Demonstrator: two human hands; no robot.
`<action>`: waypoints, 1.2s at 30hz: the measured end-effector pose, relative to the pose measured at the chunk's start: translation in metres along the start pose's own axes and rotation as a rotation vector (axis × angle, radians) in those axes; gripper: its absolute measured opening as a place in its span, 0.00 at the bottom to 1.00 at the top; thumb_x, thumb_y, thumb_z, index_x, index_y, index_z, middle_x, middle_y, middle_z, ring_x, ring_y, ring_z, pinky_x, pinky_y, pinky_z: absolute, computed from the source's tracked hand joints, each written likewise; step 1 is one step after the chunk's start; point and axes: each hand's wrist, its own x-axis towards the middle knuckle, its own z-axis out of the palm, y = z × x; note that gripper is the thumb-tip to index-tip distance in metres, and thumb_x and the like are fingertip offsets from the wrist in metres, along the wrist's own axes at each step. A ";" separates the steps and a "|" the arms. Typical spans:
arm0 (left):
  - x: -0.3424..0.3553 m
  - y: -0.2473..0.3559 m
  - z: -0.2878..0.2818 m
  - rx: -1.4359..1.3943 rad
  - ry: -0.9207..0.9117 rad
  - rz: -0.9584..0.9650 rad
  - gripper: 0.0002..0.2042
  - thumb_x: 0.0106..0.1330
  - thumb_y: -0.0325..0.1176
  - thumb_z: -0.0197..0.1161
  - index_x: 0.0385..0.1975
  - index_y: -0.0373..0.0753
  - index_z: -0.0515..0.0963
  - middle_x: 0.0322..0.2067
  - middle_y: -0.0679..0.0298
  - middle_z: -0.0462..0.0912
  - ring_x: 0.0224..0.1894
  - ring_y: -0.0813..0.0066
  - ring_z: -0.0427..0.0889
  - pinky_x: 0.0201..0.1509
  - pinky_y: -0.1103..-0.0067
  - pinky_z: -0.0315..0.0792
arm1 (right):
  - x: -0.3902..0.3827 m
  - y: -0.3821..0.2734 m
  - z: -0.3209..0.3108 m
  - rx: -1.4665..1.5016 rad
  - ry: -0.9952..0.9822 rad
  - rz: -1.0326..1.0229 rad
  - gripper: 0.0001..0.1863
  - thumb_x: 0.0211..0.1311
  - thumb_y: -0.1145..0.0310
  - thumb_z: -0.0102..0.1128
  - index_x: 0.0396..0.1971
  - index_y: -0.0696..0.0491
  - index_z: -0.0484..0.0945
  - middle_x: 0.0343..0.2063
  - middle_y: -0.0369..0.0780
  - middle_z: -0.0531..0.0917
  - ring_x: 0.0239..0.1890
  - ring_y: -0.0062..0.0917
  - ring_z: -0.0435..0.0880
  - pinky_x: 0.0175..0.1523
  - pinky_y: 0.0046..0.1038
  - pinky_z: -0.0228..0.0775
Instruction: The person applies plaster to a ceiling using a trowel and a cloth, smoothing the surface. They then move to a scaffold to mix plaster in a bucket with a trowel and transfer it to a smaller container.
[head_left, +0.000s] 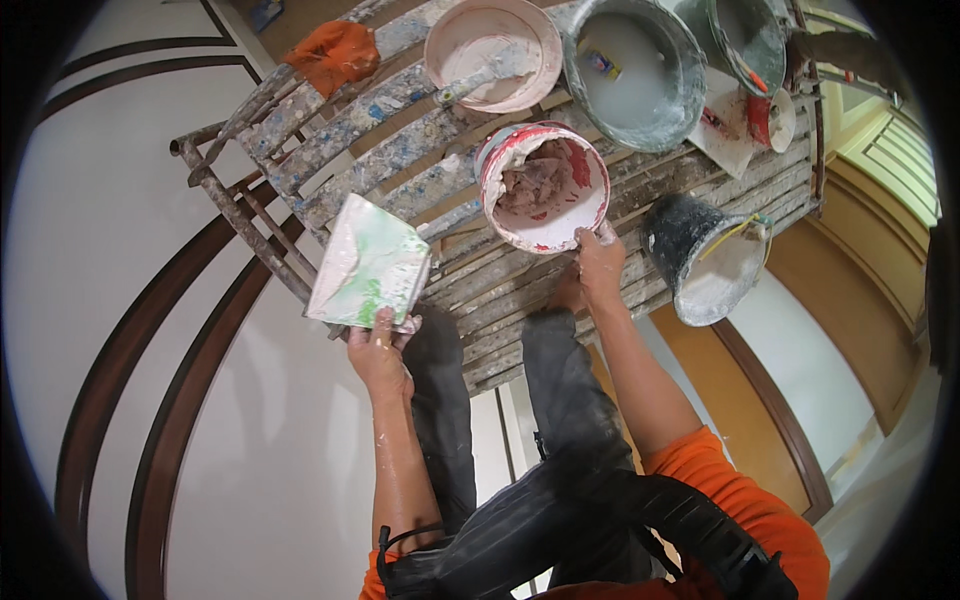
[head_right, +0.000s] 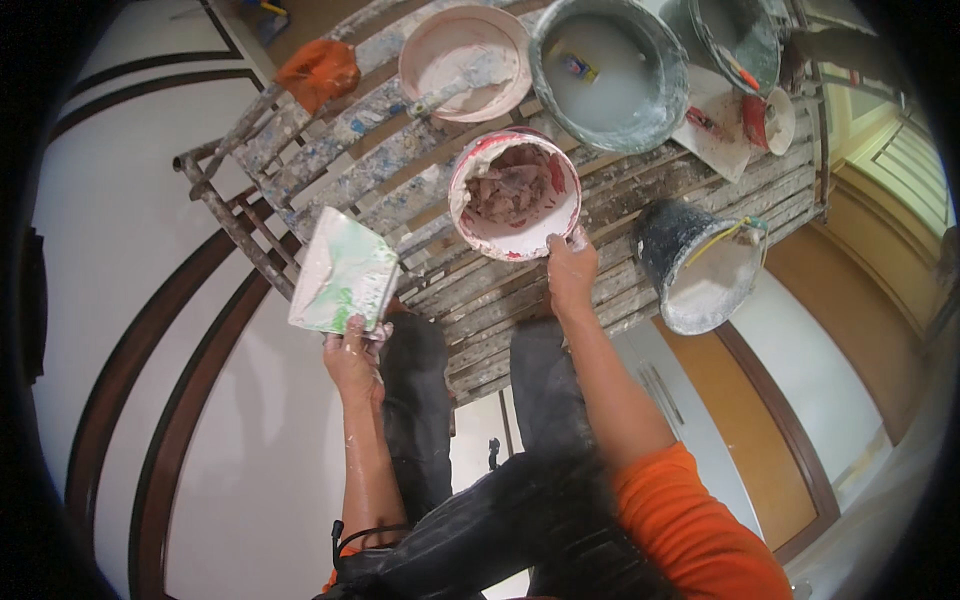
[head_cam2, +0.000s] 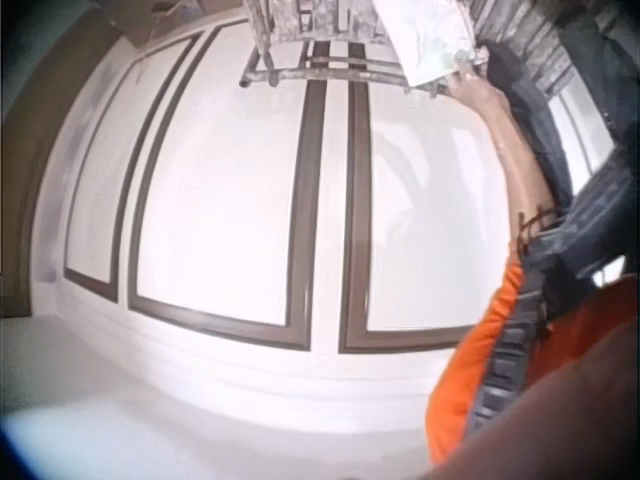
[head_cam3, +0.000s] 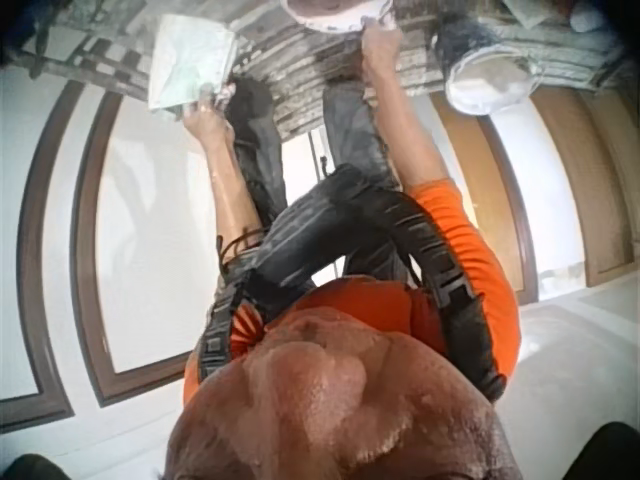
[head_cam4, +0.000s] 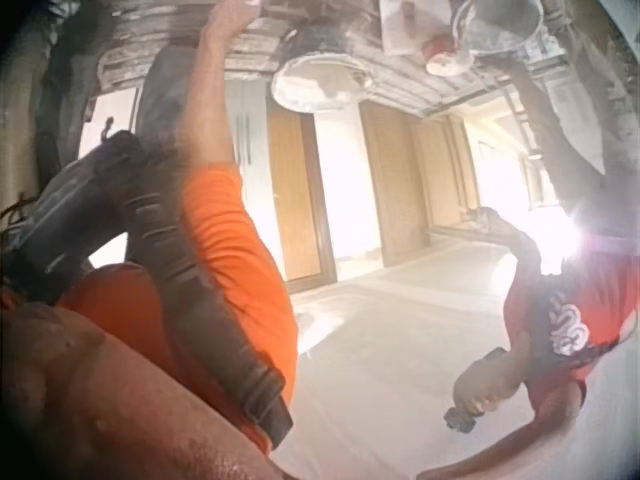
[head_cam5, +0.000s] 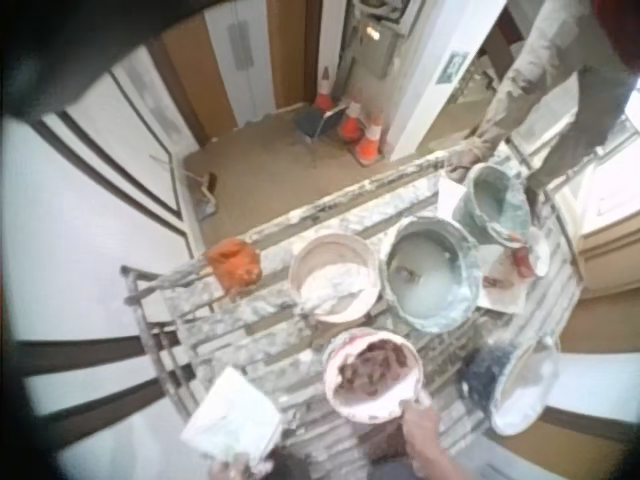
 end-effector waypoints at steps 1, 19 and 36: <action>0.000 -0.001 0.000 -0.010 -0.015 -0.018 0.18 0.70 0.27 0.62 0.57 0.30 0.72 0.46 0.55 0.83 0.41 0.65 0.86 0.41 0.66 0.86 | -0.004 -0.014 0.006 -0.230 0.138 -0.274 0.20 0.61 0.73 0.60 0.53 0.63 0.78 0.45 0.43 0.84 0.47 0.29 0.80 0.56 0.30 0.69; -0.012 0.015 0.015 -0.005 -0.247 -0.157 0.15 0.71 0.29 0.61 0.52 0.25 0.77 0.45 0.55 0.84 0.42 0.67 0.86 0.44 0.70 0.85 | 0.149 -0.100 0.248 -1.256 -0.304 -0.491 0.29 0.63 0.51 0.47 0.41 0.64 0.84 0.46 0.57 0.84 0.52 0.54 0.82 0.58 0.48 0.72; -0.078 -0.032 0.051 0.623 -0.311 0.533 0.07 0.62 0.26 0.68 0.36 0.28 0.84 0.35 0.50 0.86 0.41 0.62 0.85 0.47 0.72 0.75 | -0.198 -0.105 -0.063 -0.997 -0.595 -0.516 0.20 0.63 0.70 0.64 0.56 0.51 0.79 0.40 0.46 0.80 0.42 0.44 0.82 0.47 0.39 0.75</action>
